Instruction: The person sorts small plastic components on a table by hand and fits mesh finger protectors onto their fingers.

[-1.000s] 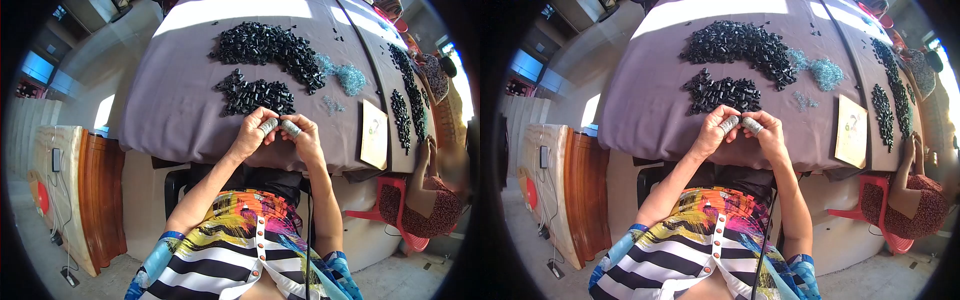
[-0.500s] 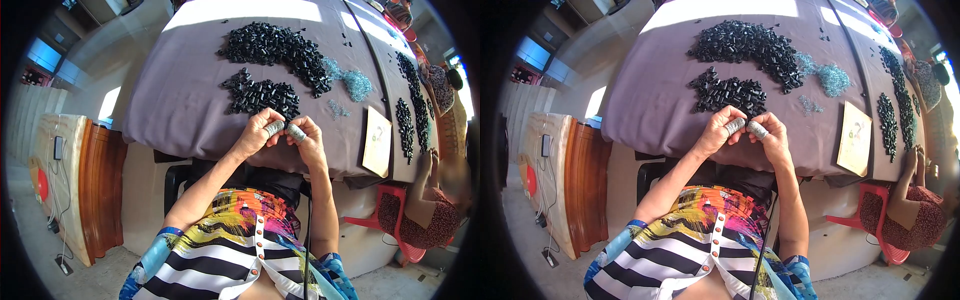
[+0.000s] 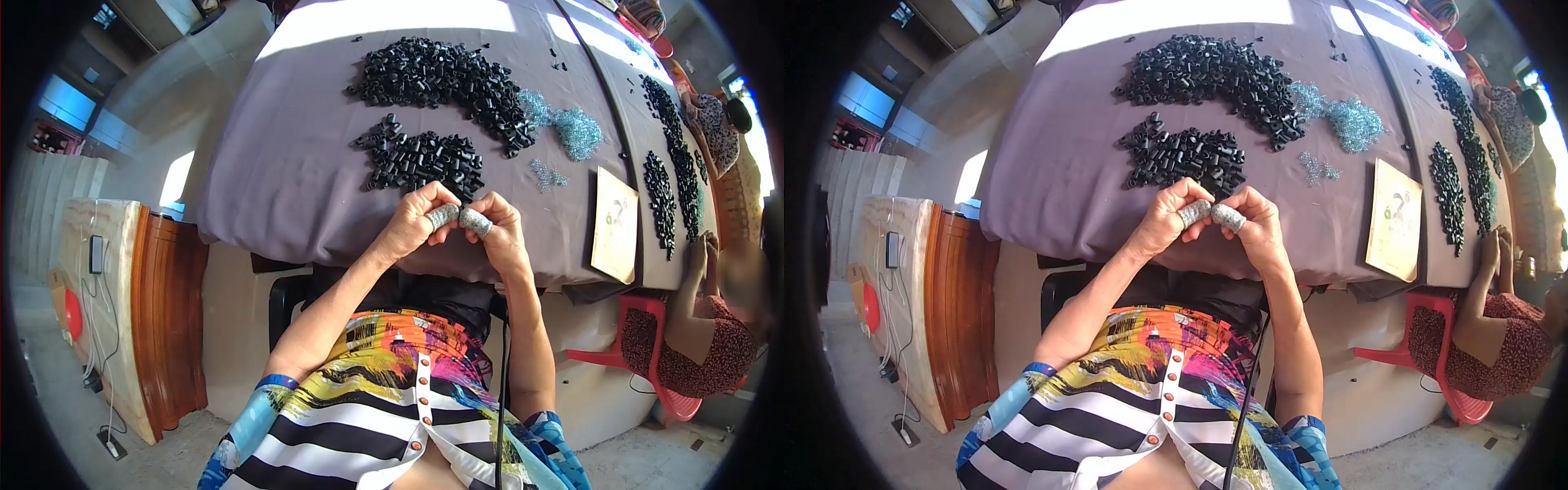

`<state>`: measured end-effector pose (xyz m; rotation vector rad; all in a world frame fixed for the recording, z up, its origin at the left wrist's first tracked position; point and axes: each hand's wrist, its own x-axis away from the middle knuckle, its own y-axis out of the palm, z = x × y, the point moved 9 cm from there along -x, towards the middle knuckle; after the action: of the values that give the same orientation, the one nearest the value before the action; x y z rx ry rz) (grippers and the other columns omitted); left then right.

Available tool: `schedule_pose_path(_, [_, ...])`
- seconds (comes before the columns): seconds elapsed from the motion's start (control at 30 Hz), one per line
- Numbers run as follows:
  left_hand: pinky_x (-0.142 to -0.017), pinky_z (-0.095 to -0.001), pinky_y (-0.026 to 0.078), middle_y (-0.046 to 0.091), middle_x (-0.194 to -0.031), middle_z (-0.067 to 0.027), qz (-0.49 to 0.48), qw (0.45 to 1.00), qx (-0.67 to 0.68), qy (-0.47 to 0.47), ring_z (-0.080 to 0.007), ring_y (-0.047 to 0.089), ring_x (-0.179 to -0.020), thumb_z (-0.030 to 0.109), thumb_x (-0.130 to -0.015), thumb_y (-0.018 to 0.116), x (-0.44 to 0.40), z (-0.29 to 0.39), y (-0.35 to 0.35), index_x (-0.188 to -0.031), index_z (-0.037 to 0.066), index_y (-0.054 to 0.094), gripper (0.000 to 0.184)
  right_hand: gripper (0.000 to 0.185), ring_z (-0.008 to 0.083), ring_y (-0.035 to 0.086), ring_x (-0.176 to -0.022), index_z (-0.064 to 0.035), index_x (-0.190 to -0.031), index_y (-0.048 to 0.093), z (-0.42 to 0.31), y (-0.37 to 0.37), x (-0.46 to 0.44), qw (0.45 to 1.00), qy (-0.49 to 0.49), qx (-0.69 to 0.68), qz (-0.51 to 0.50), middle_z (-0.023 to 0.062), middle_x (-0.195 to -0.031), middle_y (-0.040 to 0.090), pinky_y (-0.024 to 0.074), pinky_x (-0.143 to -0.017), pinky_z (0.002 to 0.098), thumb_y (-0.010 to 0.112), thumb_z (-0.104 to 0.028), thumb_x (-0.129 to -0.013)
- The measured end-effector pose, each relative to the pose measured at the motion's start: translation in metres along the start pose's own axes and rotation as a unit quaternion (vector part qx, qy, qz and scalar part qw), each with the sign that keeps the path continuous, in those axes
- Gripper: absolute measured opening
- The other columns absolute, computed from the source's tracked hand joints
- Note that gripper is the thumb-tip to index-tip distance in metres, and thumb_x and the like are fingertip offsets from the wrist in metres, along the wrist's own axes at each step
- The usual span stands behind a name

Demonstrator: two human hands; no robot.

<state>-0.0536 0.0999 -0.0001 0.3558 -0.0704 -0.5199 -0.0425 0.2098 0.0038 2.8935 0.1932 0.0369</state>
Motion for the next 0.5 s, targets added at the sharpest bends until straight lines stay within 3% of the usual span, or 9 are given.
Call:
schedule_pose_path(0.17, [-0.038,-0.0159,0.035,0.057,-0.068,-0.0023,-0.005,0.999,0.029,-0.019,-0.003,0.047,-0.047,0.008,-0.088,0.053,-0.0003,-0.0037,-0.0013,-0.09,0.006,0.053,0.003,0.011,0.0051,0.049,-0.053,-0.0055,-0.076,0.053,0.0035,0.0014,-0.0007,0.999,0.022,-0.041,-0.014,0.0043,-0.069,0.06,0.0398,-0.048,0.0185,0.064,-0.006,-0.079])
schedule_pose_path(0.33, [-0.037,-0.0158,0.034,0.057,-0.067,-0.0034,-0.007,0.999,0.045,-0.024,-0.0035,0.047,-0.045,0.007,-0.087,0.054,0.0007,-0.003,-0.0024,-0.089,0.005,0.053,0.004,0.013,0.0041,0.046,-0.049,-0.005,-0.075,0.051,0.0003,0.0032,0.0013,1.0,0.005,0.011,0.006,0.0034,-0.067,0.059,0.0365,-0.042,0.0168,0.064,-0.004,-0.079])
schedule_pose_path(0.5, [-0.035,-0.0162,0.034,0.057,-0.066,-0.0043,-0.025,0.996,0.067,-0.049,-0.0045,0.047,-0.043,0.007,-0.086,0.054,0.0021,-0.0069,0.0002,-0.089,0.005,0.053,0.004,0.014,0.0044,0.047,-0.051,-0.0055,-0.074,0.051,0.0061,0.0076,-0.0003,0.993,0.014,-0.107,-0.045,0.0021,-0.067,0.056,0.0359,-0.043,0.0172,0.065,-0.005,-0.077])
